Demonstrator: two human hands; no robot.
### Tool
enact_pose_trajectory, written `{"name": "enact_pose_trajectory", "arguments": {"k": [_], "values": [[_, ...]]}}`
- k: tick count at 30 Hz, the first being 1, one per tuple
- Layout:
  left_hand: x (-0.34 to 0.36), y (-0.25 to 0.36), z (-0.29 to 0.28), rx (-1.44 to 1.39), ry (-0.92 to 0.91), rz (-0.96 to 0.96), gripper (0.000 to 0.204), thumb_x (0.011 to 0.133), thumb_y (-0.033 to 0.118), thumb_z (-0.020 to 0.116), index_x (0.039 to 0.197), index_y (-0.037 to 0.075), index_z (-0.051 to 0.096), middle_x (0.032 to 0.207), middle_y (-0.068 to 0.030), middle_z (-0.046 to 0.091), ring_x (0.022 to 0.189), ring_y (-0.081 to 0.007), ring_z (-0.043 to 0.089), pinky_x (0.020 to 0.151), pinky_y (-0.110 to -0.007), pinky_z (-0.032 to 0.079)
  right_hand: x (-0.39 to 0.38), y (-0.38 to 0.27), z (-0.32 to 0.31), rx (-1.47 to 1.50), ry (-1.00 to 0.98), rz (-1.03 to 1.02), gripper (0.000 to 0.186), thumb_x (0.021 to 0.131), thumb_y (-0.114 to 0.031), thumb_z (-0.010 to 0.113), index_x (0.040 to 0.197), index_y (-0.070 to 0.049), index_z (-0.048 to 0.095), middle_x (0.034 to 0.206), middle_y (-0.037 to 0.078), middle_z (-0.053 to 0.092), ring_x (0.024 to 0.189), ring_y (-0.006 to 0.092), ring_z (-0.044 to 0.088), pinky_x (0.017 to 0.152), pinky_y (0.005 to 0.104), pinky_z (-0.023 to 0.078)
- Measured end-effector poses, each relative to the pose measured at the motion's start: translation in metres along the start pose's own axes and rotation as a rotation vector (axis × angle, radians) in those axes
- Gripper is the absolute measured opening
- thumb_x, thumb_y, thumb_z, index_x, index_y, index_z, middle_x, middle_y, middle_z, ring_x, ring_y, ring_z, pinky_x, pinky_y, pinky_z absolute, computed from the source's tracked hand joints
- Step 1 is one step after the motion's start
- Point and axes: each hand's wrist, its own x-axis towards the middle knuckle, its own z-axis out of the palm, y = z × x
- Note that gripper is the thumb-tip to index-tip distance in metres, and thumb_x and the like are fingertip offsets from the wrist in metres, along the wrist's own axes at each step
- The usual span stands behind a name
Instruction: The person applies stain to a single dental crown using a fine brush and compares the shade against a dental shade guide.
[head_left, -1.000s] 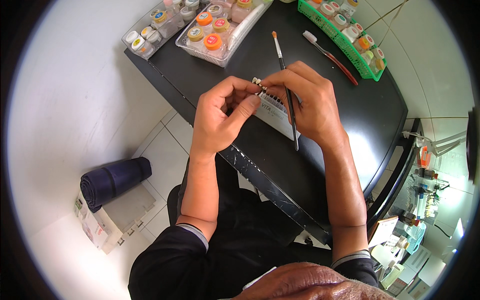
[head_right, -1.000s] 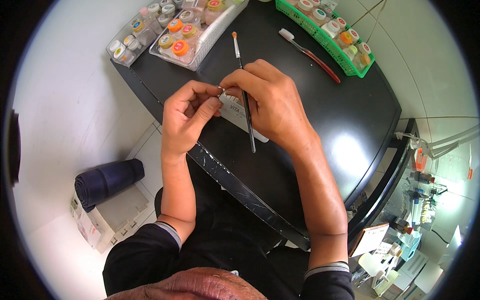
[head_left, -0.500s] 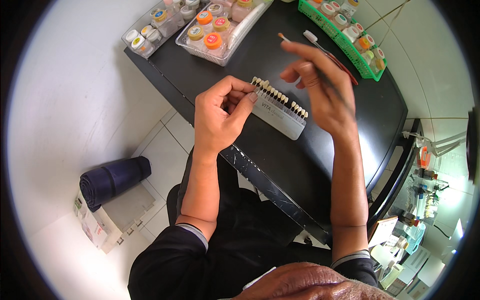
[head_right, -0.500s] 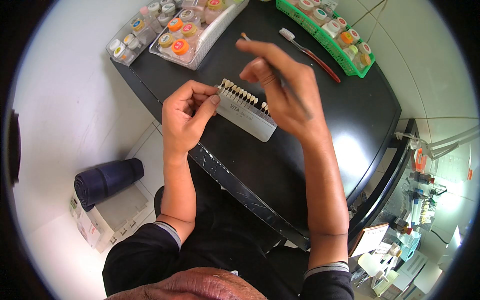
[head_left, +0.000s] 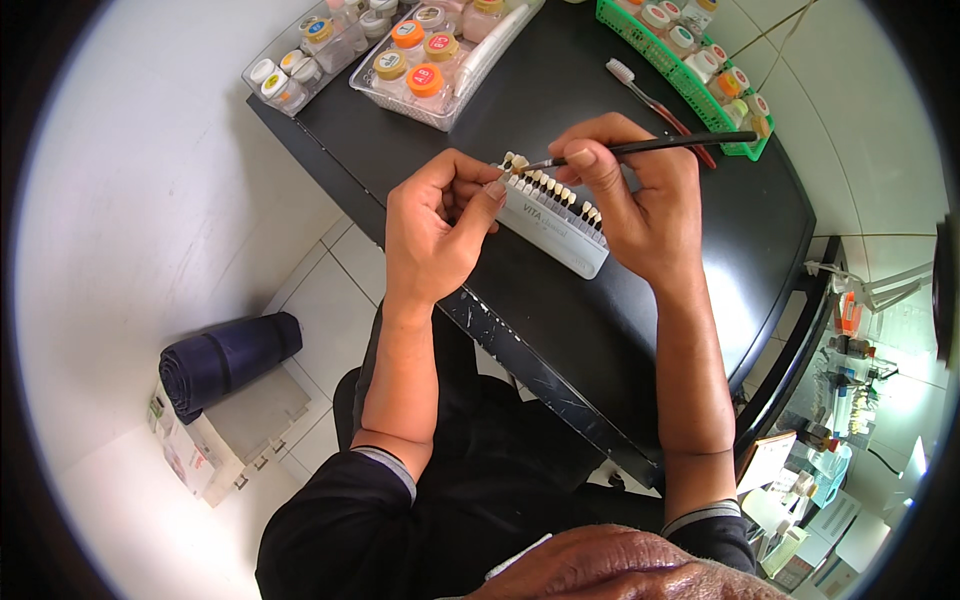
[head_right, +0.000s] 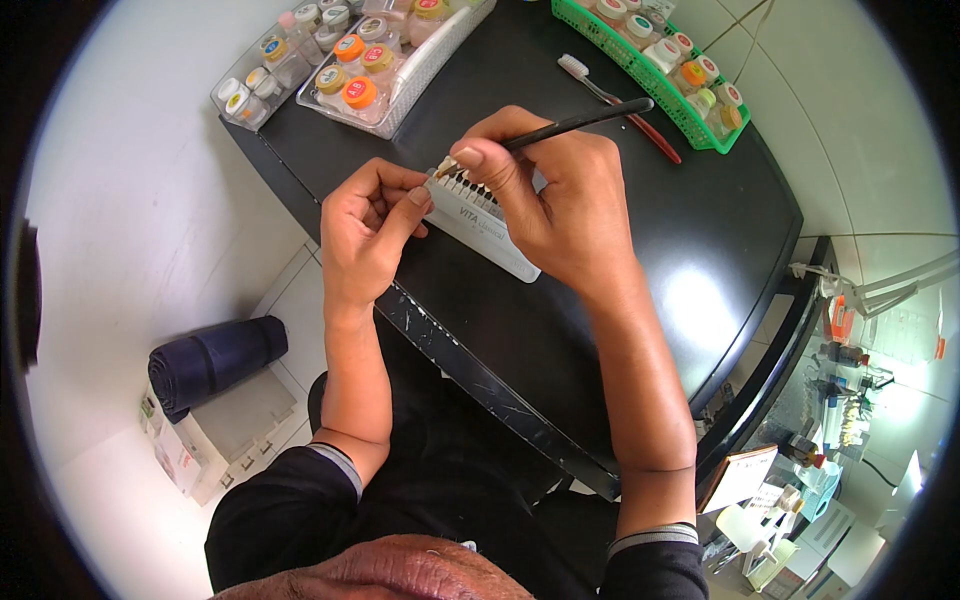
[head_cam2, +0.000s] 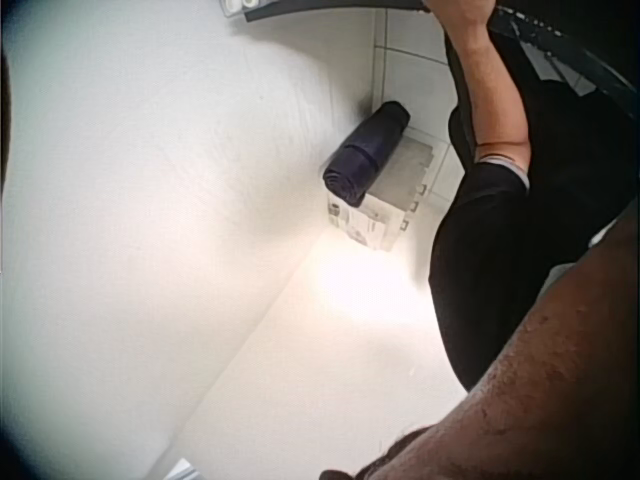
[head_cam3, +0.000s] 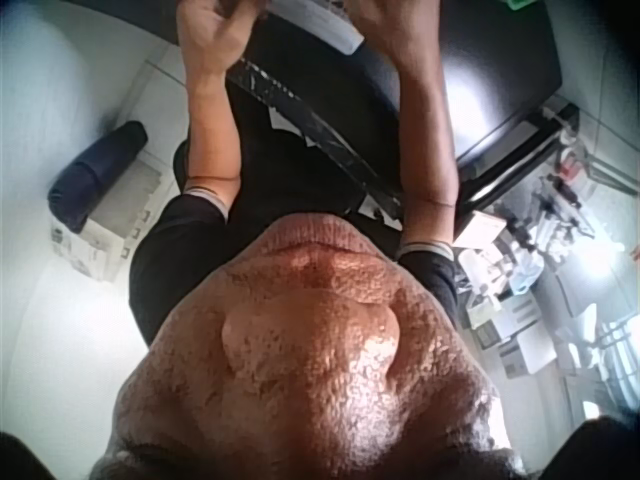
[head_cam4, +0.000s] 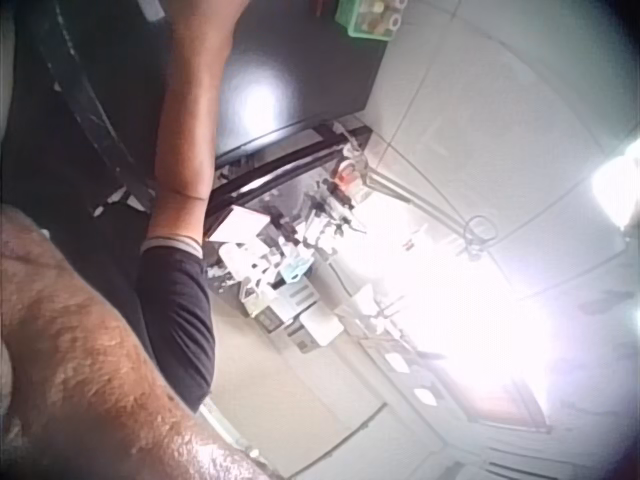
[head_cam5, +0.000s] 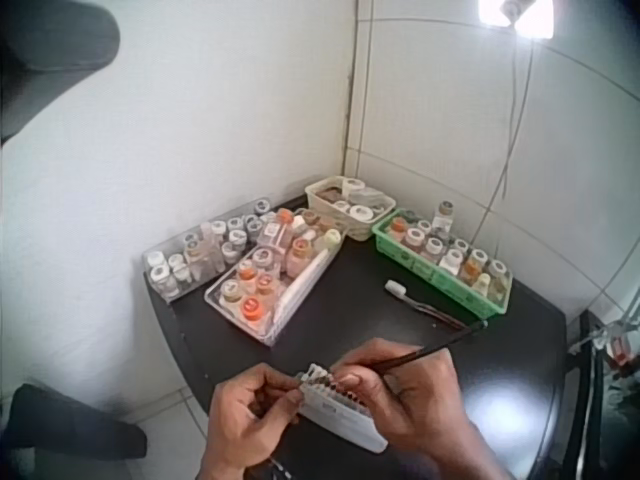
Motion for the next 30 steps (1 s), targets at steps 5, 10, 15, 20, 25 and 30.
{"name": "enact_pose_trajectory", "arguments": {"k": [5, 10, 15, 20, 25, 30], "values": [[-0.001, -0.005, -0.004, 0.037, -0.04, 0.05, 0.009, 0.109, 0.008, 0.071, 0.108, -0.001, 0.071, 0.092, -0.0072, 0.078, 0.083, -0.0092, 0.072, 0.073, -0.025, 0.058, 0.008, 0.001, -0.024, -0.013, -0.039, 0.316, 0.024, 0.109, -0.022, 0.076, 0.097, -0.001, 0.079, 0.072, 0.004, 0.071, 0.066, 0.0127, 0.072, 0.062, 0.0309, 0.053], [0.0, 0.002, 0.002, 0.25, -0.153, 0.197, 0.009, 0.106, 0.002, 0.068, 0.098, 0.0, 0.065, 0.084, -0.0084, 0.077, 0.077, -0.0103, 0.075, 0.071, -0.027, 0.057, 0.009, 0.005, -0.046, -0.137, -0.178, 0.411, 0.028, 0.108, -0.025, 0.077, 0.096, 0.0, 0.078, 0.07, 0.003, 0.07, 0.066, 0.0097, 0.069, 0.061, 0.0301, 0.052], [-0.001, 0.003, 0.007, 0.281, -0.273, 0.198, 0.007, 0.104, 0.002, 0.068, 0.099, 0.0, 0.063, 0.083, -0.0111, 0.077, 0.085, -0.0199, 0.083, 0.075, -0.031, 0.06, 0.005, 0.015, -0.035, -0.129, -0.299, 0.357, 0.028, 0.102, -0.024, 0.081, 0.093, 0.002, 0.079, 0.065, 0.013, 0.069, 0.059, 0.0179, 0.067, 0.058, 0.0354, 0.048], [-0.001, 0.003, 0.009, 0.303, -0.279, 0.185, 0.007, 0.104, 0.002, 0.068, 0.1, -0.001, 0.063, 0.083, -0.0128, 0.076, 0.086, -0.0244, 0.085, 0.077, -0.032, 0.061, 0.006, 0.012, -0.034, -0.228, -0.21, 0.28, 0.026, 0.098, -0.024, 0.083, 0.093, 0.001, 0.081, 0.067, 0.019, 0.068, 0.054, 0.0294, 0.06, 0.057, 0.0415, 0.046], [-0.001, 0.005, 0.01, 0.302, -0.28, 0.166, 0.006, 0.105, 0.001, 0.068, 0.101, -0.001, 0.064, 0.084, -0.0132, 0.079, 0.086, -0.0227, 0.084, 0.078, -0.031, 0.062, 0.006, 0.012, -0.033, -0.32, -0.229, 0.224, 0.023, 0.098, -0.024, 0.083, 0.095, -0.001, 0.082, 0.066, 0.018, 0.069, 0.055, 0.0313, 0.06, 0.057, 0.0429, 0.047], [-0.001, 0.004, 0.008, 0.319, -0.276, 0.174, 0.006, 0.105, 0.001, 0.068, 0.101, -0.001, 0.064, 0.085, -0.0131, 0.08, 0.086, -0.0219, 0.084, 0.078, -0.032, 0.062, 0.005, 0.008, -0.03, -0.258, -0.242, 0.207, 0.021, 0.097, -0.024, 0.083, 0.096, -0.004, 0.084, 0.067, 0.018, 0.07, 0.056, 0.034, 0.063, 0.058, 0.0437, 0.048]]}}
